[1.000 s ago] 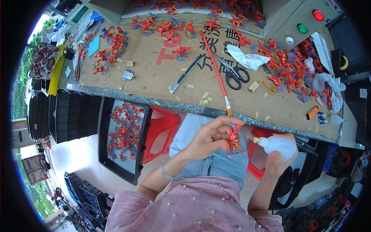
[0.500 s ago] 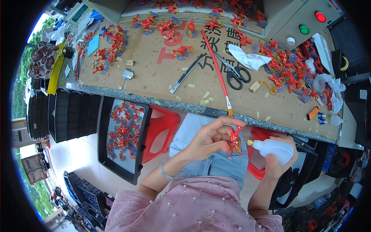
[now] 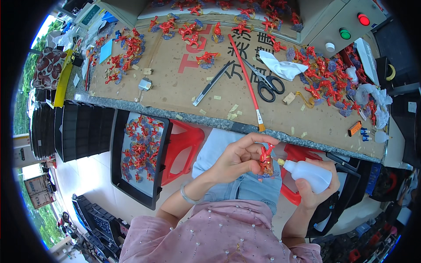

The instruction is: The recorder is assembling small red and yellow plastic components, likely for toy figurines, using hands, a brush for adhesive, and a liquid dispenser.

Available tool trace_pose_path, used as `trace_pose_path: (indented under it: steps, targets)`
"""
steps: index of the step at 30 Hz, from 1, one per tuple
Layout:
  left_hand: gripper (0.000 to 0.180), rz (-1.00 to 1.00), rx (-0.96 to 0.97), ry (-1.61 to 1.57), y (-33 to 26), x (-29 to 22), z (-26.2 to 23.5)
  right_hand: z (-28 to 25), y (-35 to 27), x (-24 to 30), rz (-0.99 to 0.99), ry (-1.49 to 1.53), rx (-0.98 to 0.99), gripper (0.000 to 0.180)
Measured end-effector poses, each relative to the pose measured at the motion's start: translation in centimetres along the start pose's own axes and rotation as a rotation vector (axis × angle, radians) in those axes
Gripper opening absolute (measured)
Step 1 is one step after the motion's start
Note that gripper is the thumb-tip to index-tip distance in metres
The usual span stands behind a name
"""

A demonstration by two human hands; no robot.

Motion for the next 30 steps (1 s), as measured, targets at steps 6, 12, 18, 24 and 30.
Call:
trace_pose_path:
  steps: [6,12,18,24,30]
  targets:
    - [0.058,-0.006,0.013,0.049,-0.1,-0.1,0.0,0.6,0.8,2.6,-0.183,-0.085,0.038,0.043]
    - [0.069,-0.015,-0.046,0.034,0.0,-0.1,-0.1,0.6,0.9,2.9,-0.203,-0.096,0.039,0.042]
    - [0.068,-0.010,-0.041,0.025,0.1,-0.1,0.0,0.6,1.1,2.9,-0.194,-0.082,0.052,0.041]
    - [0.068,-0.023,-0.031,0.009,0.1,0.1,0.1,0.4,0.9,2.6,-0.149,-0.088,0.032,0.040]
    - [0.067,-0.034,-0.035,0.022,0.0,0.2,0.0,0.3,0.8,2.3,-0.103,-0.084,0.018,0.040]
Point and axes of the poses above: each hand's wrist, its own y-axis towards the middle knuckle, its own z-axis out of the palm, x = y × z, the point moved 7 cm from there along y, towards the middle knuckle
